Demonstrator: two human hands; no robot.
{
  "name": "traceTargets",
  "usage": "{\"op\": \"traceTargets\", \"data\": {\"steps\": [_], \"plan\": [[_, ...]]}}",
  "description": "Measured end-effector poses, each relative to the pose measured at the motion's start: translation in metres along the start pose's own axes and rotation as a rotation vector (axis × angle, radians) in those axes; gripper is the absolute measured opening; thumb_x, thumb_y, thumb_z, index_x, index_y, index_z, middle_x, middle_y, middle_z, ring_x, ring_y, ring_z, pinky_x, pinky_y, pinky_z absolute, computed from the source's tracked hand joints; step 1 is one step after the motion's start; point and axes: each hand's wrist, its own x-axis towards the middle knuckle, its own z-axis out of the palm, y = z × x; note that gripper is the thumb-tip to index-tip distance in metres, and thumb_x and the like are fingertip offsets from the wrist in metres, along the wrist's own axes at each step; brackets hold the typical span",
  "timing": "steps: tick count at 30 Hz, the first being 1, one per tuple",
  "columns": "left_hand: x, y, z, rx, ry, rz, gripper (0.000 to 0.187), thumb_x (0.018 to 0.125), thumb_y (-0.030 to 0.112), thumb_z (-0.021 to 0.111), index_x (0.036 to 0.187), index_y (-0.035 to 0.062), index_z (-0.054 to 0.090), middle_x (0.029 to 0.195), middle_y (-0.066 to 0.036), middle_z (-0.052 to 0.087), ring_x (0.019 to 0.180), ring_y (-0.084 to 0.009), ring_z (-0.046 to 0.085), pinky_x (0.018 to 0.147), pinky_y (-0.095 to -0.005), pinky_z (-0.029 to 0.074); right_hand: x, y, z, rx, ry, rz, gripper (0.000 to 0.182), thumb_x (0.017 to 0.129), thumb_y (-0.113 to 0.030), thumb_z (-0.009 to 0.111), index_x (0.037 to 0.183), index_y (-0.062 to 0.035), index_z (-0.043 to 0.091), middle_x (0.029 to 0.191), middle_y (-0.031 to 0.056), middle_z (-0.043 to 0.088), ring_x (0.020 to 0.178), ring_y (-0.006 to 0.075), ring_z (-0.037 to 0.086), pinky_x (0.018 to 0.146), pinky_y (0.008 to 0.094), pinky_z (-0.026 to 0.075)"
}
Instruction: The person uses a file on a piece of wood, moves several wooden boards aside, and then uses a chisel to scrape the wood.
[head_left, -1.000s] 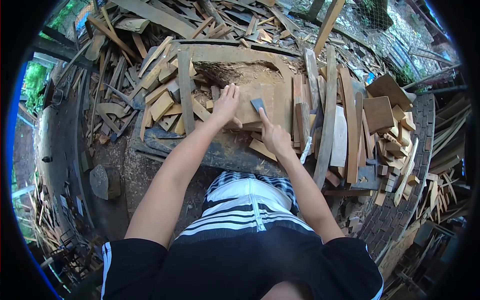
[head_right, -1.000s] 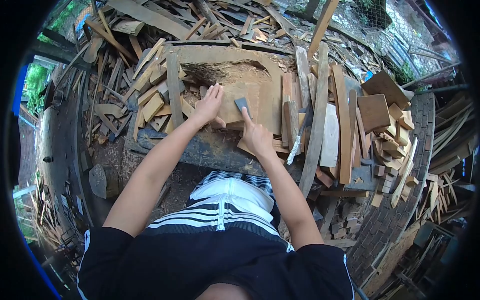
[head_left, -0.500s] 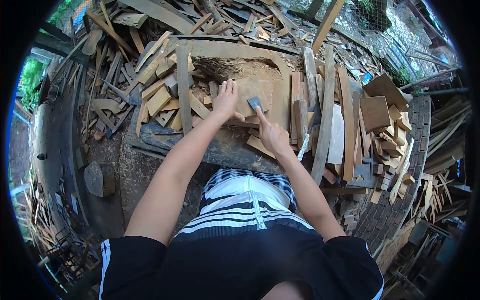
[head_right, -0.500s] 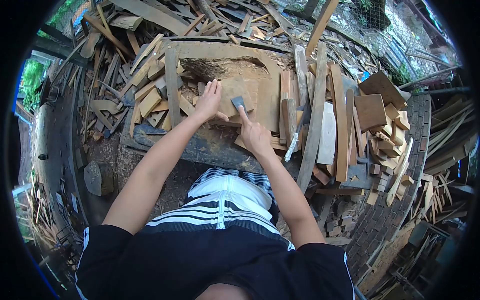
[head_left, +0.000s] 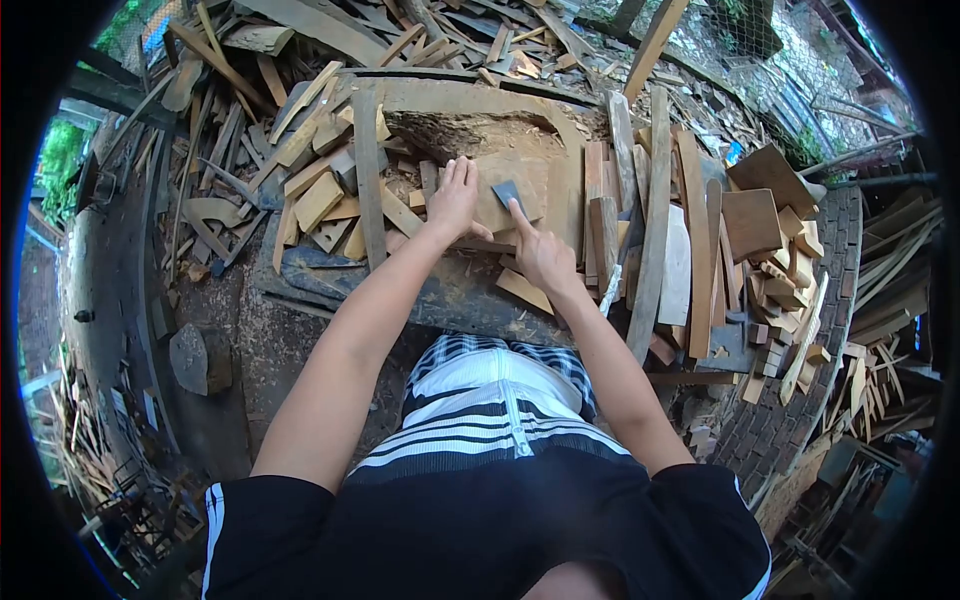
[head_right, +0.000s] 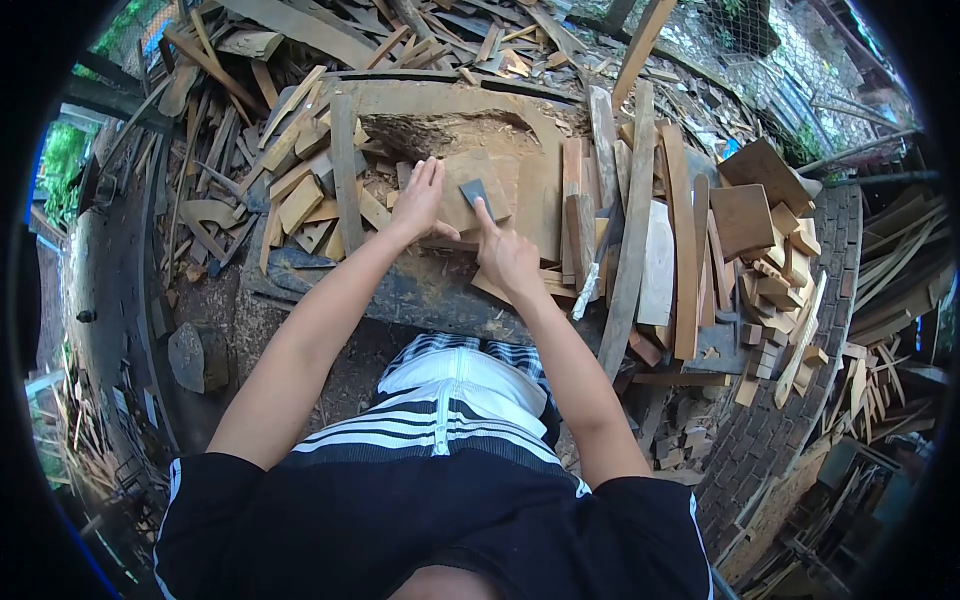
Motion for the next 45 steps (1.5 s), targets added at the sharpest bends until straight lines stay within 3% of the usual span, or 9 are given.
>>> {"op": "traceTargets", "data": {"steps": [5, 13, 17, 22, 25, 30, 36, 41, 45], "plan": [[0.000, -0.005, 0.000, -0.011, 0.016, 0.031, 0.138, 0.039, 0.041, 0.094, 0.143, -0.0079, 0.019, 0.152, -0.026, 0.021, 0.142, -0.0403, 0.020, 0.115, -0.0408, 0.029, 0.055, -0.004, 0.011, 0.039, 0.096, -0.042, 0.052, 0.096, -0.028, 0.041, 0.147, -0.0304, 0.031, 0.085, 0.0262, 0.066, 0.076, 0.0441, 0.065, 0.071, 0.0535, 0.052], [-0.003, -0.008, 0.008, -0.080, 0.058, 0.000, 0.140, 0.039, 0.045, 0.093, 0.142, -0.0126, 0.018, 0.151, -0.031, 0.018, 0.143, -0.0410, 0.018, 0.117, -0.0417, 0.023, -0.057, 0.005, -0.004, -0.073, -0.048, -0.035, 0.054, 0.096, -0.024, 0.043, 0.148, -0.0284, 0.030, 0.071, 0.0235, 0.065, 0.066, 0.0408, 0.066, 0.058, 0.0513, 0.052], [-0.001, -0.009, 0.007, -0.067, 0.029, 0.003, 0.140, 0.039, 0.044, 0.093, 0.142, -0.0136, 0.018, 0.151, -0.031, 0.018, 0.142, -0.0414, 0.018, 0.117, -0.0415, 0.023, -0.028, -0.004, 0.002, -0.017, -0.027, -0.023, 0.056, 0.095, -0.024, 0.044, 0.148, -0.0286, 0.030, 0.071, 0.0235, 0.065, 0.066, 0.0407, 0.066, 0.058, 0.0520, 0.052], [0.006, -0.009, 0.002, 0.037, -0.062, -0.003, 0.143, 0.035, 0.044, 0.093, 0.141, -0.0142, 0.018, 0.150, -0.030, 0.022, 0.142, -0.0407, 0.020, 0.117, -0.0409, 0.023, 0.006, -0.003, 0.024, -0.096, 0.253, -0.152, 0.057, 0.089, -0.021, 0.051, 0.145, -0.0259, 0.038, 0.064, 0.0179, 0.065, 0.056, 0.0342, 0.066, 0.049, 0.0455, 0.052], [0.003, -0.008, -0.003, 0.006, -0.059, 0.002, 0.142, 0.035, 0.039, 0.095, 0.142, -0.0125, 0.018, 0.150, -0.027, 0.023, 0.142, -0.0387, 0.021, 0.116, -0.0389, 0.026, -0.031, -0.004, 0.004, -0.045, 0.003, -0.043, 0.056, 0.095, -0.026, 0.045, 0.148, -0.0288, 0.030, 0.073, 0.0238, 0.066, 0.066, 0.0410, 0.066, 0.058, 0.0512, 0.052], [0.002, -0.011, 0.000, -0.006, -0.015, 0.003, 0.139, 0.033, 0.038, 0.095, 0.141, -0.0105, 0.022, 0.149, -0.024, 0.026, 0.142, -0.0378, 0.022, 0.116, -0.0397, 0.027, -0.035, -0.008, -0.001, -0.043, -0.062, -0.015, 0.054, 0.095, -0.027, 0.044, 0.148, -0.0270, 0.032, 0.073, 0.0243, 0.065, 0.066, 0.0403, 0.066, 0.059, 0.0503, 0.052], [-0.001, -0.007, -0.006, 0.089, -0.023, -0.018, 0.141, 0.033, 0.042, 0.095, 0.143, -0.0068, 0.022, 0.150, -0.023, 0.025, 0.142, -0.0370, 0.022, 0.115, -0.0421, 0.026, 0.019, -0.008, 0.026, -0.036, 0.269, -0.162, 0.056, 0.090, -0.020, 0.048, 0.144, -0.0269, 0.038, 0.069, 0.0181, 0.067, 0.060, 0.0347, 0.067, 0.053, 0.0468, 0.054], [0.000, -0.007, -0.005, 0.070, -0.045, -0.043, 0.142, 0.034, 0.047, 0.093, 0.144, -0.0069, 0.020, 0.150, -0.026, 0.024, 0.142, -0.0391, 0.022, 0.116, -0.0434, 0.026, -0.048, 0.007, -0.013, -0.077, -0.098, 0.029, 0.054, 0.097, -0.027, 0.041, 0.149, -0.0310, 0.028, 0.075, 0.0235, 0.066, 0.071, 0.0396, 0.067, 0.060, 0.0512, 0.052], [0.005, -0.005, 0.000, 0.108, -0.060, -0.039, 0.145, 0.032, 0.047, 0.094, 0.143, -0.0080, 0.020, 0.150, -0.025, 0.026, 0.141, -0.0383, 0.024, 0.114, -0.0427, 0.029, -0.033, 0.012, -0.011, -0.089, -0.061, 0.032, 0.054, 0.097, -0.028, 0.041, 0.149, -0.0336, 0.026, 0.075, 0.0240, 0.066, 0.070, 0.0416, 0.066, 0.062, 0.0524, 0.052]]}}
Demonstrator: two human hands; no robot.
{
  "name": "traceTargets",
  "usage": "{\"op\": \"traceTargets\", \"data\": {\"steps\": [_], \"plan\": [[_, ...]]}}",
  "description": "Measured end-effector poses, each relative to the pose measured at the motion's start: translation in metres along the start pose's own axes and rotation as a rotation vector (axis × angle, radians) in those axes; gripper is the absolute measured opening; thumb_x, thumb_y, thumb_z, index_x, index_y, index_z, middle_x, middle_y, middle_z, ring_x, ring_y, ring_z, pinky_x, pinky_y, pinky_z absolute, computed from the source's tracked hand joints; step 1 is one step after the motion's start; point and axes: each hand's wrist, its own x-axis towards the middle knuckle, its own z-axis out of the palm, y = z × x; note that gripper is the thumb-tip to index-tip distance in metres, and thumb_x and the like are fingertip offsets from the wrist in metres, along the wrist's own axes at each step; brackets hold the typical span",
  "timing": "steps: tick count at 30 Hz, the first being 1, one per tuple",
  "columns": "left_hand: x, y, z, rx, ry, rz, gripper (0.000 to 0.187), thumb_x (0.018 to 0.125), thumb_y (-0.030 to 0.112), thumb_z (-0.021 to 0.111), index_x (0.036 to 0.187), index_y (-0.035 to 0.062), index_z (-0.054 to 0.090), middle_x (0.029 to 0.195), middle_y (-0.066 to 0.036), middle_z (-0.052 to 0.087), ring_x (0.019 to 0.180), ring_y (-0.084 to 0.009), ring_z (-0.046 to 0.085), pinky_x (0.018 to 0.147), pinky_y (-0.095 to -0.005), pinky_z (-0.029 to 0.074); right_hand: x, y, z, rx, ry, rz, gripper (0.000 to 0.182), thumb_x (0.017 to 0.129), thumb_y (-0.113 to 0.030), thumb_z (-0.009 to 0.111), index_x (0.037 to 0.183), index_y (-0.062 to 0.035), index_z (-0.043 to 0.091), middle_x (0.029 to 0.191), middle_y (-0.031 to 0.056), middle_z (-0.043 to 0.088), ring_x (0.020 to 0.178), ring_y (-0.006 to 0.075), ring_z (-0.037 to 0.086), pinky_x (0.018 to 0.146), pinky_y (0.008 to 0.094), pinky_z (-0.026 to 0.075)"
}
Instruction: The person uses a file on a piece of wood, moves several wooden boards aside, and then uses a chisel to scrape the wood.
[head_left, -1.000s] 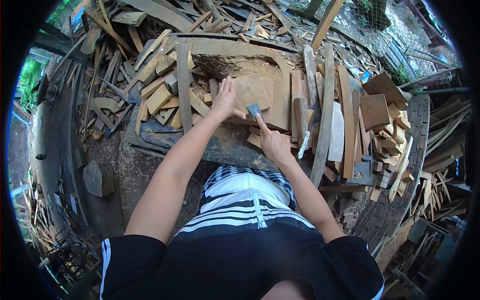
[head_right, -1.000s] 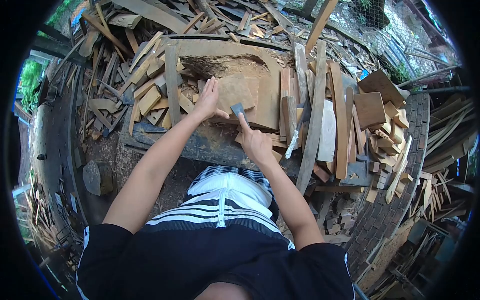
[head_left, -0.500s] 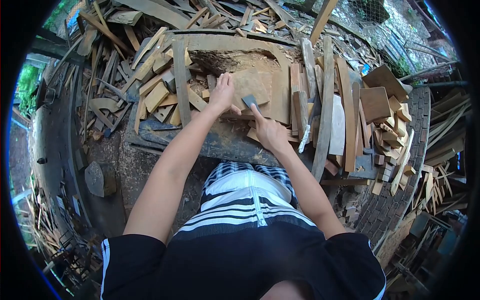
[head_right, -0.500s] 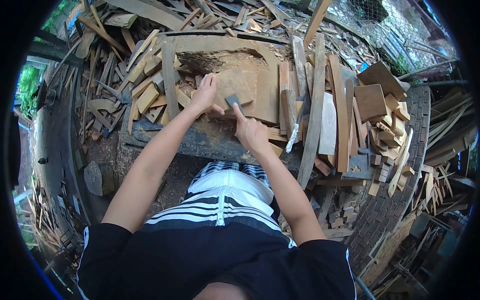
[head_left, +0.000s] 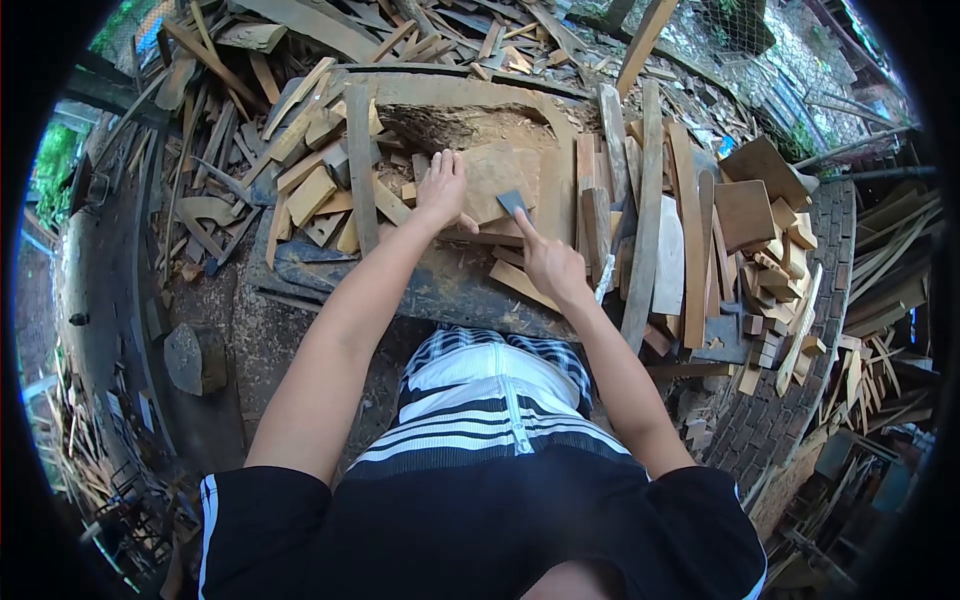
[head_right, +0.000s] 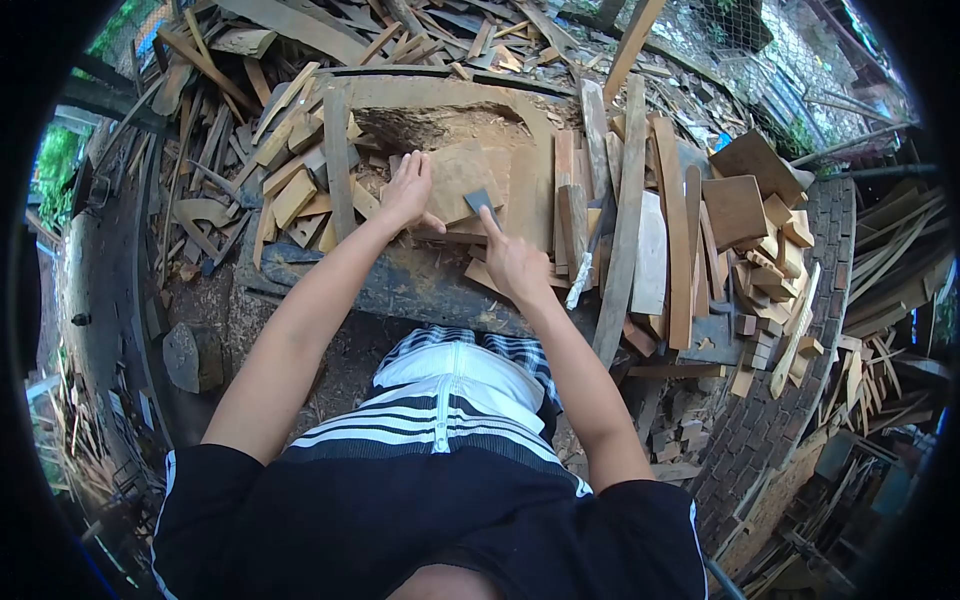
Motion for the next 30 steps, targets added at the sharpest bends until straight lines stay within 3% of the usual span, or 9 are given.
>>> {"op": "traceTargets", "data": {"steps": [3, 6, 9, 12, 19, 23, 25, 30], "plan": [[0.001, 0.000, 0.001, 0.045, -0.008, -0.018, 0.146, 0.032, 0.048, 0.094, 0.143, -0.0089, 0.019, 0.149, -0.026, 0.026, 0.141, -0.0387, 0.024, 0.113, -0.0423, 0.030, 0.040, -0.005, 0.014, 0.008, 0.169, -0.070, 0.054, 0.097, -0.029, 0.041, 0.148, -0.0341, 0.028, 0.075, 0.0242, 0.066, 0.070, 0.0417, 0.066, 0.062, 0.0527, 0.052], [0.002, -0.002, 0.000, 0.036, -0.021, -0.012, 0.147, 0.032, 0.049, 0.094, 0.144, -0.0085, 0.018, 0.150, -0.026, 0.025, 0.142, -0.0387, 0.023, 0.113, -0.0436, 0.030, 0.041, -0.002, 0.013, 0.020, 0.189, -0.096, 0.052, 0.096, -0.029, 0.041, 0.147, -0.0324, 0.031, 0.074, 0.0240, 0.065, 0.069, 0.0419, 0.065, 0.062, 0.0524, 0.052], [0.001, -0.004, -0.002, 0.038, -0.029, -0.014, 0.146, 0.034, 0.053, 0.093, 0.144, -0.0084, 0.018, 0.151, -0.026, 0.024, 0.142, -0.0385, 0.022, 0.113, -0.0452, 0.030, 0.002, 0.005, -0.002, 0.007, 0.062, -0.018, 0.051, 0.096, -0.027, 0.042, 0.147, -0.0317, 0.033, 0.073, 0.0238, 0.065, 0.068, 0.0420, 0.065, 0.062, 0.0518, 0.052], [-0.003, 0.003, 0.000, -0.070, 0.047, -0.031, 0.137, 0.042, 0.057, 0.089, 0.140, -0.0107, 0.020, 0.145, -0.028, 0.029, 0.140, -0.0422, 0.024, 0.114, -0.0456, 0.029, -0.016, 0.014, -0.004, 0.010, 0.049, -0.034, 0.052, 0.096, -0.026, 0.042, 0.146, -0.0313, 0.033, 0.074, 0.0243, 0.065, 0.068, 0.0420, 0.065, 0.062, 0.0519, 0.052], [0.000, 0.007, 0.000, 0.006, 0.045, -0.040, 0.137, 0.040, 0.056, 0.089, 0.139, -0.0110, 0.022, 0.144, -0.028, 0.031, 0.139, -0.0430, 0.026, 0.115, -0.0436, 0.028, 0.052, 0.000, 0.019, -0.030, 0.235, -0.114, 0.056, 0.092, -0.023, 0.046, 0.146, -0.0347, 0.035, 0.071, 0.0191, 0.067, 0.064, 0.0373, 0.067, 0.058, 0.0495, 0.053], [-0.006, 0.010, -0.006, -0.049, 0.072, -0.030, 0.136, 0.041, 0.051, 0.091, 0.140, -0.0099, 0.022, 0.145, -0.028, 0.030, 0.140, -0.0417, 0.025, 0.114, -0.0423, 0.030, 0.022, 0.007, 0.006, -0.050, 0.223, -0.109, 0.054, 0.092, -0.023, 0.046, 0.144, -0.0334, 0.038, 0.070, 0.0191, 0.067, 0.062, 0.0372, 0.067, 0.057, 0.0488, 0.053], [-0.007, 0.010, -0.008, -0.063, 0.068, -0.050, 0.135, 0.041, 0.050, 0.091, 0.140, -0.0095, 0.021, 0.146, -0.028, 0.029, 0.140, -0.0412, 0.025, 0.114, -0.0423, 0.030, 0.004, 0.009, -0.002, -0.005, 0.097, -0.054, 0.052, 0.096, -0.025, 0.044, 0.146, -0.0318, 0.035, 0.071, 0.0236, 0.065, 0.063, 0.0395, 0.066, 0.058, 0.0498, 0.052], [-0.005, 0.011, -0.005, -0.094, 0.034, -0.070, 0.135, 0.041, 0.048, 0.092, 0.142, -0.0074, 0.021, 0.150, -0.027, 0.022, 0.142, -0.0412, 0.021, 0.114, -0.0425, 0.030, 0.046, -0.002, 0.010, -0.015, 0.175, -0.087, 0.053, 0.095, -0.026, 0.046, 0.146, -0.0316, 0.034, 0.071, 0.0231, 0.065, 0.062, 0.0397, 0.065, 0.056, 0.0504, 0.052]]}}
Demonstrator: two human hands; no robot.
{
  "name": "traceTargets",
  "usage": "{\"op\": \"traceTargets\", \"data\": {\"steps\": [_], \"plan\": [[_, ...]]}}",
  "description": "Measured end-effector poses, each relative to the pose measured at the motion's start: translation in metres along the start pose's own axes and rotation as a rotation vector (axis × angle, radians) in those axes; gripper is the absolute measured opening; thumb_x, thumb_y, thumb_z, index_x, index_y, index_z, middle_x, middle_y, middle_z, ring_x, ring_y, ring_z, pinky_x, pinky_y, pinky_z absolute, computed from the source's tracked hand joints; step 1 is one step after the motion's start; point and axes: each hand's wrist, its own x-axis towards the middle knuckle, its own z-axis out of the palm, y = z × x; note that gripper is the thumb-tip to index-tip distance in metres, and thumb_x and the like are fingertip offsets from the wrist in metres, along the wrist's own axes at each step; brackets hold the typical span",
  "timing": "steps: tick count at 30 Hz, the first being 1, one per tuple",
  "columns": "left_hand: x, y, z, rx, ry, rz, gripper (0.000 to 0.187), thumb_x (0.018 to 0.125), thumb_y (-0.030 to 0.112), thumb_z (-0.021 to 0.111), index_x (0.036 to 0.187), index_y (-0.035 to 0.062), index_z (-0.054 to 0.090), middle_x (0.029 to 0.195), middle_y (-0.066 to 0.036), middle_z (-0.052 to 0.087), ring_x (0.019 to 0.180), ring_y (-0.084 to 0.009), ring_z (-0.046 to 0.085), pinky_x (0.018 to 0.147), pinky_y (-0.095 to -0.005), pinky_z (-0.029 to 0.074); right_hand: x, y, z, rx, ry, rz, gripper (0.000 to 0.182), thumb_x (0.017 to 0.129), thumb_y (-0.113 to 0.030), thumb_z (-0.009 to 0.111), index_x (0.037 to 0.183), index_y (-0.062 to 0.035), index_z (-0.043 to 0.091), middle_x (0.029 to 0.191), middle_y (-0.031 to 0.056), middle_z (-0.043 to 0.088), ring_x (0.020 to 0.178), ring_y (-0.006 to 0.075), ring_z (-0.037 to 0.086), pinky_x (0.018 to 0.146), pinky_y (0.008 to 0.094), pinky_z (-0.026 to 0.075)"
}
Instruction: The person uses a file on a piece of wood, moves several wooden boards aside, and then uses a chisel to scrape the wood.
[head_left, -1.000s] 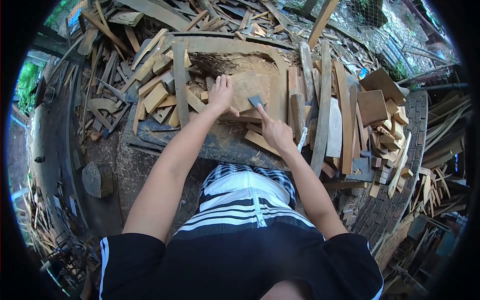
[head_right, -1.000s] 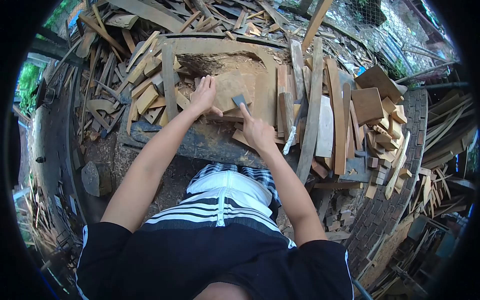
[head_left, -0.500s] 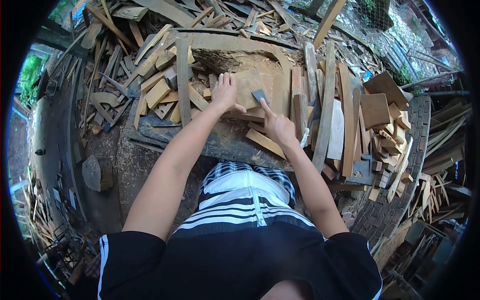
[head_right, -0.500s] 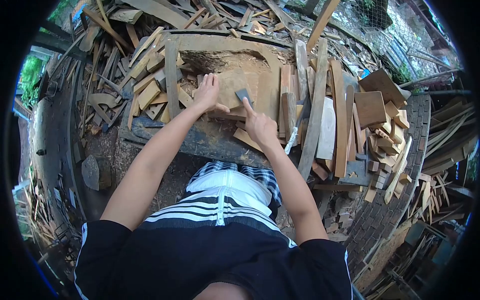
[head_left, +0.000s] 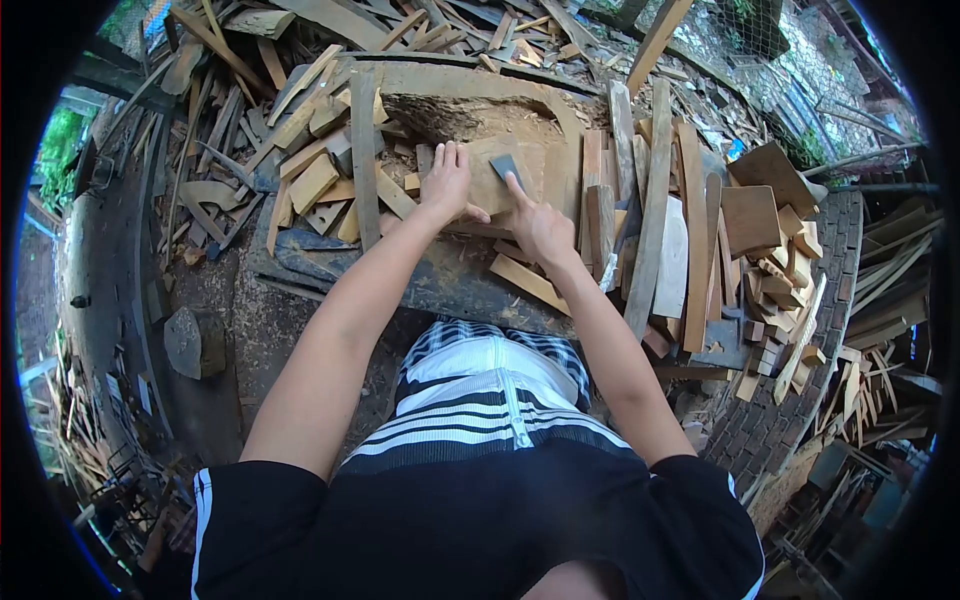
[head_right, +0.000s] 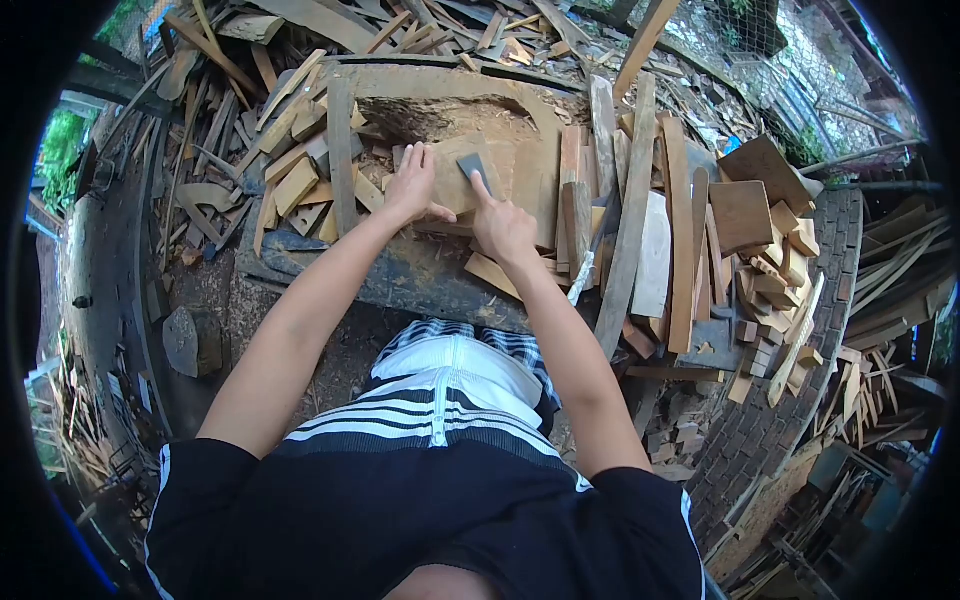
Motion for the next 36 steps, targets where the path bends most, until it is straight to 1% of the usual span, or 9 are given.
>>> {"op": "traceTargets", "data": {"steps": [8, 13, 16, 19, 21, 25, 27, 33, 36], "plan": [[0.000, -0.015, -0.004, 0.030, -0.068, 0.038, 0.142, 0.035, 0.048, 0.093, 0.144, -0.0049, 0.019, 0.152, -0.024, 0.020, 0.143, -0.0370, 0.021, 0.115, -0.0399, 0.029, -0.037, 0.000, -0.015, -0.018, -0.094, 0.024, 0.053, 0.096, -0.027, 0.045, 0.147, -0.0323, 0.032, 0.071, 0.0231, 0.065, 0.063, 0.0400, 0.066, 0.056, 0.0502, 0.052], [0.002, -0.014, 0.002, 0.025, -0.029, 0.047, 0.143, 0.033, 0.045, 0.094, 0.145, -0.0034, 0.020, 0.153, -0.022, 0.022, 0.143, -0.0355, 0.021, 0.114, -0.0411, 0.030, 0.002, -0.007, -0.009, 0.006, -0.116, 0.059, 0.053, 0.096, -0.028, 0.044, 0.147, -0.0336, 0.032, 0.075, 0.0237, 0.066, 0.070, 0.0408, 0.066, 0.063, 0.0508, 0.053], [0.003, -0.016, 0.001, 0.053, -0.060, 0.060, 0.138, 0.039, 0.048, 0.091, 0.145, -0.0042, 0.020, 0.154, -0.023, 0.019, 0.143, -0.0353, 0.020, 0.115, -0.0428, 0.028, 0.038, -0.007, 0.016, 0.051, 0.061, -0.011, 0.054, 0.093, -0.025, 0.044, 0.146, -0.0319, 0.035, 0.074, 0.0216, 0.067, 0.067, 0.0377, 0.068, 0.061, 0.0509, 0.053], [-0.002, -0.014, -0.003, 0.069, -0.047, 0.036, 0.146, 0.034, 0.053, 0.091, 0.147, -0.0026, 0.017, 0.155, -0.020, 0.020, 0.145, -0.0325, 0.018, 0.116, -0.0490, 0.021, 0.033, -0.006, 0.017, 0.013, 0.149, -0.059, 0.054, 0.092, -0.024, 0.045, 0.145, -0.0308, 0.036, 0.073, 0.0207, 0.067, 0.065, 0.0367, 0.068, 0.058, 0.0501, 0.053], [-0.006, -0.014, -0.004, 0.071, -0.042, 0.032, 0.149, 0.034, 0.056, 0.090, 0.148, -0.0027, 0.015, 0.156, -0.020, 0.018, 0.145, -0.0322, 0.017, 0.117, -0.0505, 0.017, -0.007, -0.012, -0.006, 0.022, -0.099, 0.022, 0.052, 0.096, -0.027, 0.044, 0.146, -0.0313, 0.033, 0.081, 0.0234, 0.067, 0.072, 0.0410, 0.066, 0.065, 0.0522, 0.052], [-0.005, -0.013, -0.007, 0.113, -0.049, -0.029, 0.149, 0.034, 0.061, 0.087, 0.148, -0.0044, 0.015, 0.155, -0.023, 0.017, 0.145, -0.0325, 0.018, 0.116, -0.0541, 0.017, -0.044, -0.014, -0.015, 0.002, -0.219, 0.060, 0.051, 0.096, -0.028, 0.043, 0.146, -0.0297, 0.034, 0.078, 0.0226, 0.067, 0.070, 0.0404, 0.066, 0.062, 0.0527, 0.052], [0.000, -0.009, -0.011, 0.140, -0.100, -0.050, 0.152, 0.034, 0.061, 0.088, 0.148, -0.0042, 0.013, 0.156, -0.022, 0.015, 0.146, -0.0318, 0.016, 0.116, -0.0536, 0.014, -0.026, -0.009, 0.002, -0.001, -0.022, -0.043, 0.058, 0.090, -0.022, 0.049, 0.146, -0.0296, 0.035, 0.069, 0.0191, 0.066, 0.058, 0.0365, 0.066, 0.052, 0.0490, 0.052], [-0.002, -0.009, -0.008, 0.161, -0.117, -0.092, 0.151, 0.035, 0.061, 0.088, 0.149, -0.0020, 0.011, 0.157, -0.022, 0.012, 0.147, -0.0325, 0.011, 0.116, -0.0562, 0.011, 0.034, -0.020, 0.029, -0.015, 0.188, -0.071, 0.058, 0.091, -0.023, 0.050, 0.146, -0.0301, 0.035, 0.070, 0.0184, 0.067, 0.058, 0.0353, 0.066, 0.051, 0.0482, 0.052], [-0.007, -0.006, -0.013, 0.136, -0.094, -0.112, 0.150, 0.036, 0.060, 0.088, 0.150, 0.0002, 0.011, 0.157, -0.022, 0.012, 0.147, -0.0326, 0.011, 0.115, -0.0581, 0.011, -0.012, -0.017, 0.012, -0.010, 0.044, -0.041, 0.058, 0.090, -0.023, 0.050, 0.146, -0.0308, 0.036, 0.067, 0.0175, 0.066, 0.057, 0.0341, 0.066, 0.049, 0.0465, 0.052]]}}
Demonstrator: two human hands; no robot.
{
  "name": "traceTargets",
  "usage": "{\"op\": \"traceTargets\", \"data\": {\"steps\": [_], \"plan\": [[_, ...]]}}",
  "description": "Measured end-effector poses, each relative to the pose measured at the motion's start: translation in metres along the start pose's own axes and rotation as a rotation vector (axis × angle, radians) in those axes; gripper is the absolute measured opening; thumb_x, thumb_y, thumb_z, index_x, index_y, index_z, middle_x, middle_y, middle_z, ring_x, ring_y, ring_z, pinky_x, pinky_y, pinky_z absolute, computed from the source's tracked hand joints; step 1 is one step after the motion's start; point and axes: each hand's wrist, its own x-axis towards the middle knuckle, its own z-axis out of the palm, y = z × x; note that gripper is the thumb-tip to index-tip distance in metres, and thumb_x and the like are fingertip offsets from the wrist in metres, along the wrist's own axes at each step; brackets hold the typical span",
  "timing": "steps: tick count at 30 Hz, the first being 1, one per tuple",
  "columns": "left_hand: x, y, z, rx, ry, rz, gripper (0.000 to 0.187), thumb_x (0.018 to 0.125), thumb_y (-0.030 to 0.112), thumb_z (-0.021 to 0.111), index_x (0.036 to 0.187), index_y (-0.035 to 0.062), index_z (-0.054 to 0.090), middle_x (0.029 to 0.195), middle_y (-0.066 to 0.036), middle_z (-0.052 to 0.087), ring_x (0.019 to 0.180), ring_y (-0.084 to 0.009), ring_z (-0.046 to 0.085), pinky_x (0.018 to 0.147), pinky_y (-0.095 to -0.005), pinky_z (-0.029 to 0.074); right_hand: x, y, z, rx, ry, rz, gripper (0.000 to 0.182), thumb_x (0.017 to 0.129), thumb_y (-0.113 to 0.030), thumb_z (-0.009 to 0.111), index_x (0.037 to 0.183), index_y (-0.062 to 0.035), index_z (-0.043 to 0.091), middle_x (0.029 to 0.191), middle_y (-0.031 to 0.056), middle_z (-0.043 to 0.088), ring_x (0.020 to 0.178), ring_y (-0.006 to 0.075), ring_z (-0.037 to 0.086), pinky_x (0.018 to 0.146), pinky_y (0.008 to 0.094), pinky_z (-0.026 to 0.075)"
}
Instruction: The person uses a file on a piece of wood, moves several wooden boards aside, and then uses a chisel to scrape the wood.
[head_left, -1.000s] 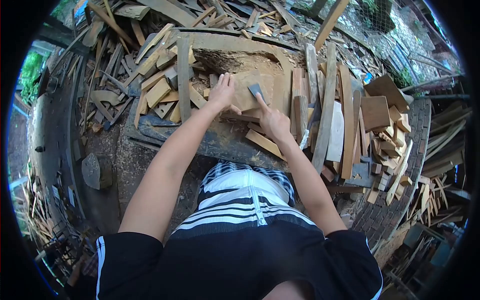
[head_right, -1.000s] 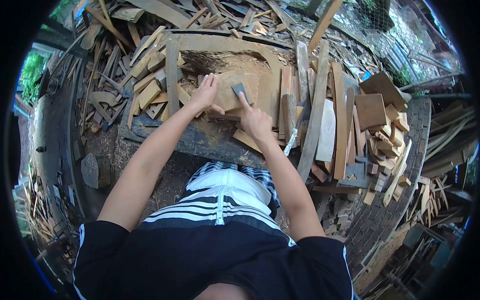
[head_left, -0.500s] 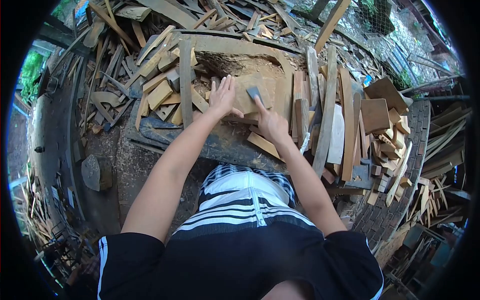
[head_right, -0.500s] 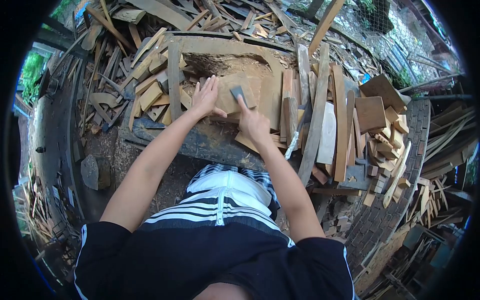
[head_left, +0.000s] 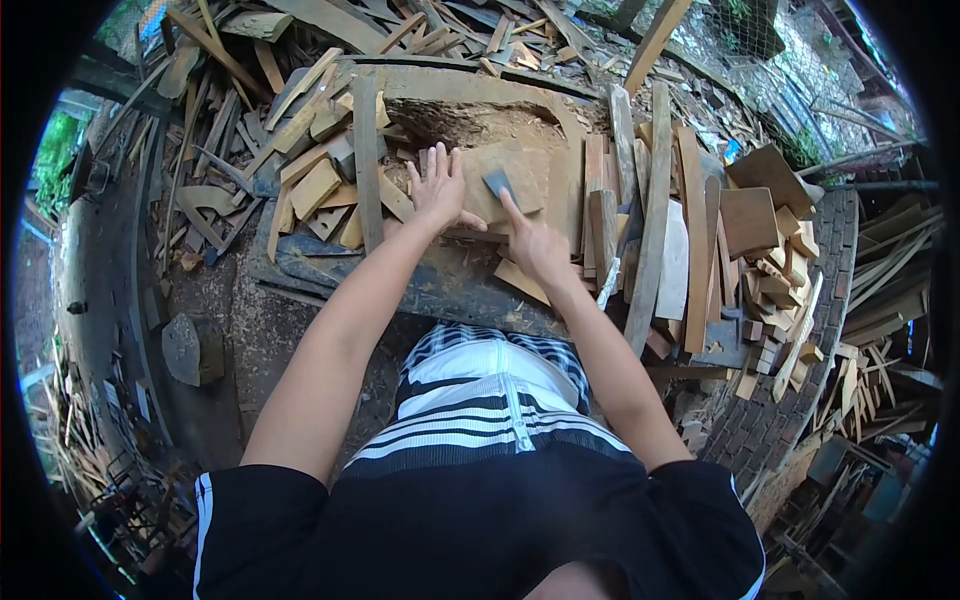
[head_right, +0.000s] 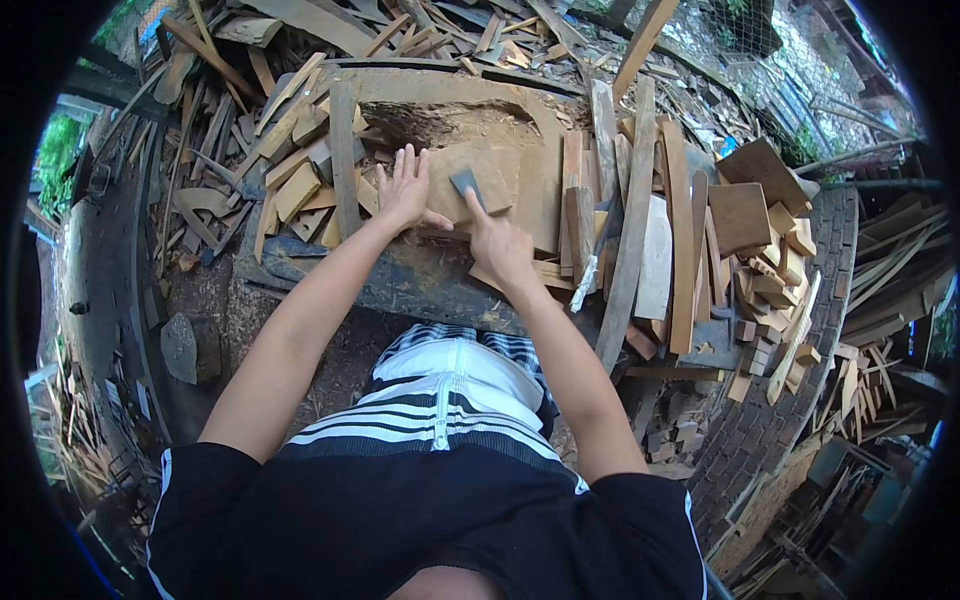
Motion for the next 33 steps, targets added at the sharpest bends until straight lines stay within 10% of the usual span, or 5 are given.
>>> {"op": "traceTargets", "data": {"steps": [13, 18, 33], "plan": [[0.002, -0.006, 0.011, -0.049, 0.021, 0.016, 0.150, 0.037, 0.061, 0.088, 0.149, -0.0018, 0.011, 0.157, -0.021, 0.013, 0.146, -0.0307, 0.014, 0.115, -0.0593, 0.010, 0.009, -0.005, 0.017, -0.046, 0.237, -0.074, 0.057, 0.090, -0.023, 0.051, 0.146, -0.0307, 0.037, 0.059, 0.0161, 0.063, 0.052, 0.0324, 0.064, 0.046, 0.0451, 0.051], [0.001, -0.006, 0.007, -0.067, 0.000, 0.001, 0.153, 0.035, 0.061, 0.088, 0.149, -0.0037, 0.009, 0.158, -0.019, 0.012, 0.146, -0.0288, 0.015, 0.115, -0.0580, 0.011, -0.047, -0.001, -0.020, -0.032, -0.125, 0.030, 0.058, 0.092, -0.025, 0.050, 0.147, -0.0317, 0.033, 0.063, 0.0179, 0.065, 0.055, 0.0353, 0.065, 0.050, 0.0471, 0.052], [0.002, -0.006, 0.006, -0.029, -0.011, -0.006, 0.151, 0.037, 0.063, 0.086, 0.149, -0.0026, 0.010, 0.158, -0.018, 0.013, 0.146, -0.0283, 0.016, 0.115, -0.0579, 0.014, -0.026, -0.010, -0.035, 0.016, -0.256, 0.046, 0.054, 0.094, -0.025, 0.044, 0.147, -0.0274, 0.033, 0.078, 0.0227, 0.067, 0.070, 0.0384, 0.067, 0.062, 0.0509, 0.053]]}}
